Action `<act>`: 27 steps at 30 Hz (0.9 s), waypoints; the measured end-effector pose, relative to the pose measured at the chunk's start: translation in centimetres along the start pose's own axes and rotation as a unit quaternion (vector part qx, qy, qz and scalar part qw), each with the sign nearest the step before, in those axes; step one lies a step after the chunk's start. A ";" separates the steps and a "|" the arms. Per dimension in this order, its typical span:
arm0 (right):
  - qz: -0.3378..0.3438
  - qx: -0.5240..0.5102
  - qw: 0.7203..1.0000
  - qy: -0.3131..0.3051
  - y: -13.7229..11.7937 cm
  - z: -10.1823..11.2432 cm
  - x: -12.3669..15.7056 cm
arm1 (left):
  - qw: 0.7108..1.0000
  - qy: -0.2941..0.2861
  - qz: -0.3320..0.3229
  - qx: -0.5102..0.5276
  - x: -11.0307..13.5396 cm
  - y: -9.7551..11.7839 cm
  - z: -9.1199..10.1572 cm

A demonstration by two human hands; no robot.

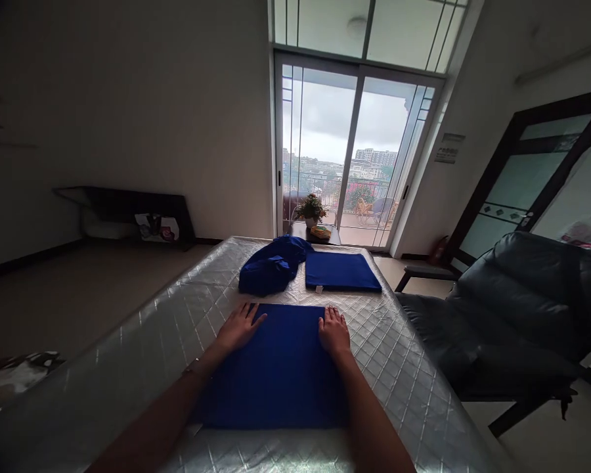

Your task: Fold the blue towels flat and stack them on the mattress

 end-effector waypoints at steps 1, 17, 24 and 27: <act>0.000 0.002 1.000 0.000 0.0 0.1 0.0 | 1.000 -0.001 0.005 0.002 0.0 0.0 0.0; -0.001 0.041 0.998 -0.047 -0.6 1.3 3.1 | 1.000 -0.003 0.020 0.017 0.2 0.3 0.1; -0.001 0.024 0.998 -0.050 -0.5 1.2 3.1 | 1.000 -0.003 0.021 0.009 0.3 0.4 0.2; 0.001 0.020 0.998 -0.053 -0.4 1.3 3.1 | 1.000 -0.001 0.019 0.004 0.4 0.5 0.4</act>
Point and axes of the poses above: each hand's wrist, its own x-axis away from the middle knuckle, its own z-axis out of the back of the hand, y = z × x, the point moved 3 cm from there along -x, towards the middle knuckle, and after that the axes turned 15 degrees about x, right-handed, at the moved point
